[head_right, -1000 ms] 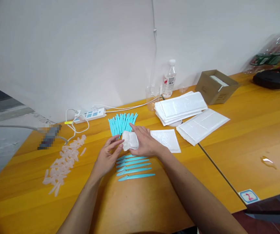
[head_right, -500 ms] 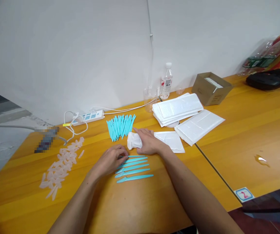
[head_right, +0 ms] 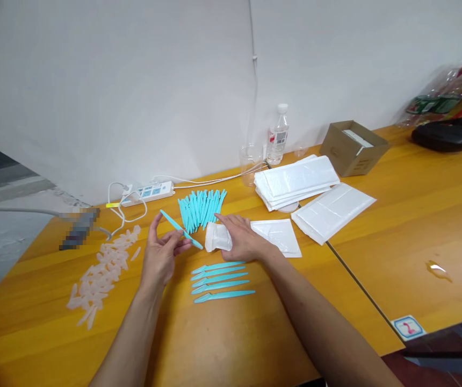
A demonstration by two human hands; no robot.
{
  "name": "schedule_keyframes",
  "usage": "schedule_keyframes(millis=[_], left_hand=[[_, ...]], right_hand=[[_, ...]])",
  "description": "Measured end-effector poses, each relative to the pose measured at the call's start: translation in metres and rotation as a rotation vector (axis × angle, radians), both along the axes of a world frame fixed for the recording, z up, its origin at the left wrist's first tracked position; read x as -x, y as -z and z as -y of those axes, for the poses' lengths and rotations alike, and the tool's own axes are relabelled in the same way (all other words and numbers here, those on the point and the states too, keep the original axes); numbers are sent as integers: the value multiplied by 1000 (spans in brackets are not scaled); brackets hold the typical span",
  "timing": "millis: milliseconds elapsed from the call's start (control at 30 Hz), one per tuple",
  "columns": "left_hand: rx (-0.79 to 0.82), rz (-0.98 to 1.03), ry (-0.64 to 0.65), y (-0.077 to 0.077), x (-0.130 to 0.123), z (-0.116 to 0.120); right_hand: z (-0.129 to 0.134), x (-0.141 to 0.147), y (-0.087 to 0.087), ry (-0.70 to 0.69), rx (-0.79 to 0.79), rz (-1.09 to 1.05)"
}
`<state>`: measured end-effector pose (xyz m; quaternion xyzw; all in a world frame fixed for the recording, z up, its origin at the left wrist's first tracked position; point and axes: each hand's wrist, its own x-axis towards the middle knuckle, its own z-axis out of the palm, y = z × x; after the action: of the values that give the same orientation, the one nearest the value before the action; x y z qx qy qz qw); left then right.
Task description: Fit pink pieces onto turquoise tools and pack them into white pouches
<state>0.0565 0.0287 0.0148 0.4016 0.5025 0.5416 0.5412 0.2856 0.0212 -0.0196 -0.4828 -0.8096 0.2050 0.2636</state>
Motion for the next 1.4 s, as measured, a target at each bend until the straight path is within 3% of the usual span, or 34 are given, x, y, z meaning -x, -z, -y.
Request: schedule_keyframes(millis=[233,400,633,800,933,1033,1167,1400], left_hand=[[51,30,-48,11,-6,-3],[-19,-211,-111,28,-7,3],[-136,-571,126,46,-29,21],[-206,-751,388,34,-10,19],[-212,-898,555,18,6,20],[-254,-1015,629,10,0,22],[-302,-1135,627,2,-13,25],[-390,-1296,803,1,-27,20]], right_hand=[[3,6,-2,-20,0,-47],[3,11,0,-25,-16,-58],[2,14,0,-44,-39,-51],[5,12,-6,-59,-23,20],[4,3,-1,-58,15,79],[1,-3,5,-50,46,89],[-2,-6,8,10,60,19],[-4,-7,6,59,65,-30]])
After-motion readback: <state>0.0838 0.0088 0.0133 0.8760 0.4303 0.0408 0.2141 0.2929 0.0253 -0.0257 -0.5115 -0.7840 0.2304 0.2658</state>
